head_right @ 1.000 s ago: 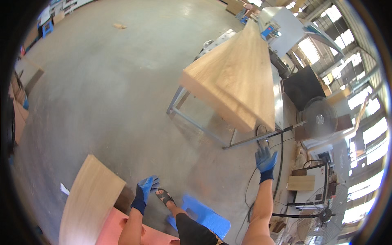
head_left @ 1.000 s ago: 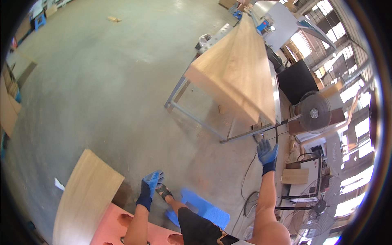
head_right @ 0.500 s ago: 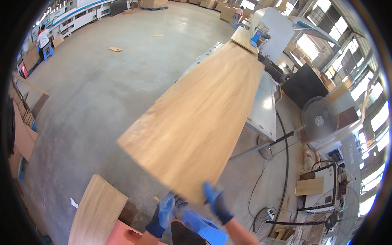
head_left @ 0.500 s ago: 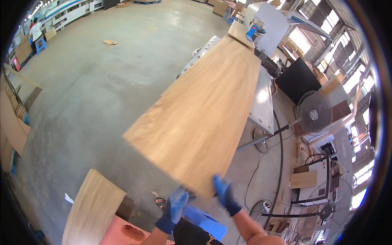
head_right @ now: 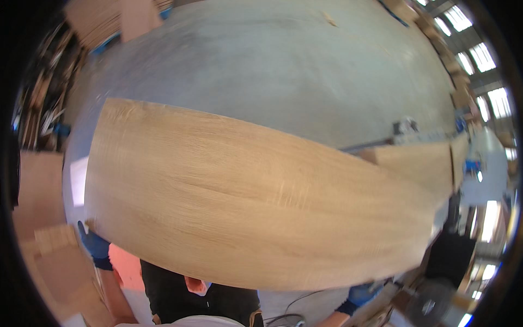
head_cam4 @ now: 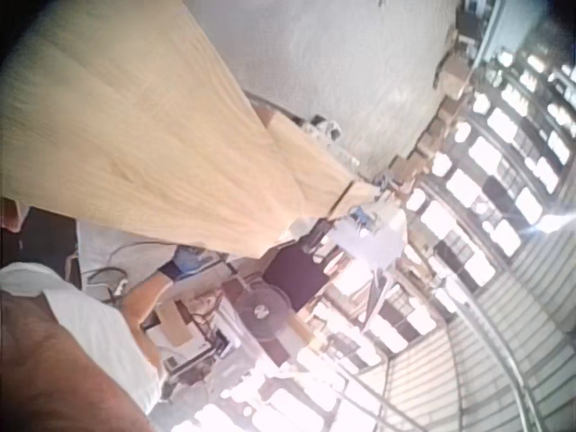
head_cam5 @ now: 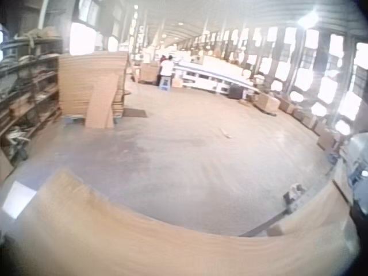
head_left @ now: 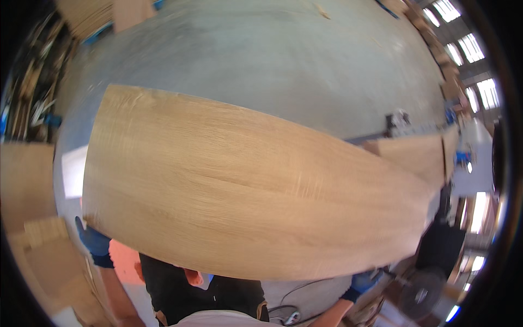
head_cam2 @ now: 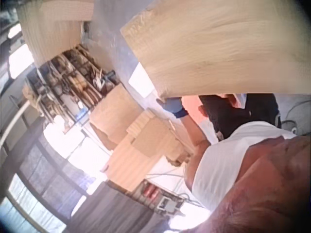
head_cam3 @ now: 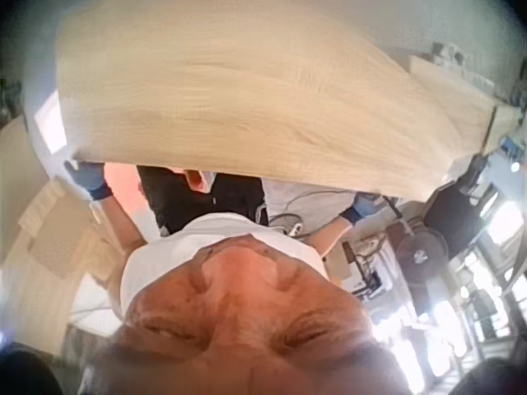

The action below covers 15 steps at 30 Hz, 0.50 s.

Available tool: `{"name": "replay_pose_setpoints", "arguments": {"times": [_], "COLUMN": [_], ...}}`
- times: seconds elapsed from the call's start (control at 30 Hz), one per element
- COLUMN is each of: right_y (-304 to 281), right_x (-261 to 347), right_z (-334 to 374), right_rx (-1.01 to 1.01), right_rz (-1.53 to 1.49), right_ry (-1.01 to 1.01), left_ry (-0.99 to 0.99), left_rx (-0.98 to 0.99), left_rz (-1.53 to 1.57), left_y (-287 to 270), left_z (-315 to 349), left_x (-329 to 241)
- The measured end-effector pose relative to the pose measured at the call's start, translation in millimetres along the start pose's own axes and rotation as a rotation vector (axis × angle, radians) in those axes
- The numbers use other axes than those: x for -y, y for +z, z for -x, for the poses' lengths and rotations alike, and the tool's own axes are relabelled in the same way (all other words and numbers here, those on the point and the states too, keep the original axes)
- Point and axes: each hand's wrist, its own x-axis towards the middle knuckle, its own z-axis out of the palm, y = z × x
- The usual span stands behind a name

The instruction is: The person lifts a large wooden board from a metal table and places it onto a pink foam pad on the floor. They repeat this process, stacking multiple boards on the pad.

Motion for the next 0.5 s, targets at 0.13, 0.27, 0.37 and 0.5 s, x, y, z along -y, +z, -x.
{"name": "replay_pose_setpoints", "arguments": {"times": [0.13, 0.27, 0.37, 0.5], "right_y": [19, 48, 74, 94], "right_x": [-18, -51, -81, -115], "right_z": [-12, -6, 8, 30], "right_rx": [-0.133, -0.077, -0.041, 0.014], "right_rz": [0.233, 0.38, 0.464, 0.568], "right_ry": [0.101, 0.178, 0.215, 0.225], "left_ry": [0.153, -0.269, -0.216, -0.254], "left_rx": [-0.131, -0.219, -0.43, -0.316], "left_rz": [-0.079, 0.347, 0.285, 0.311], "left_y": [-88, -144, -195, -255], "left_z": [-4, -16, -63, -105], "left_x": [86, 232, 277, 280]}}
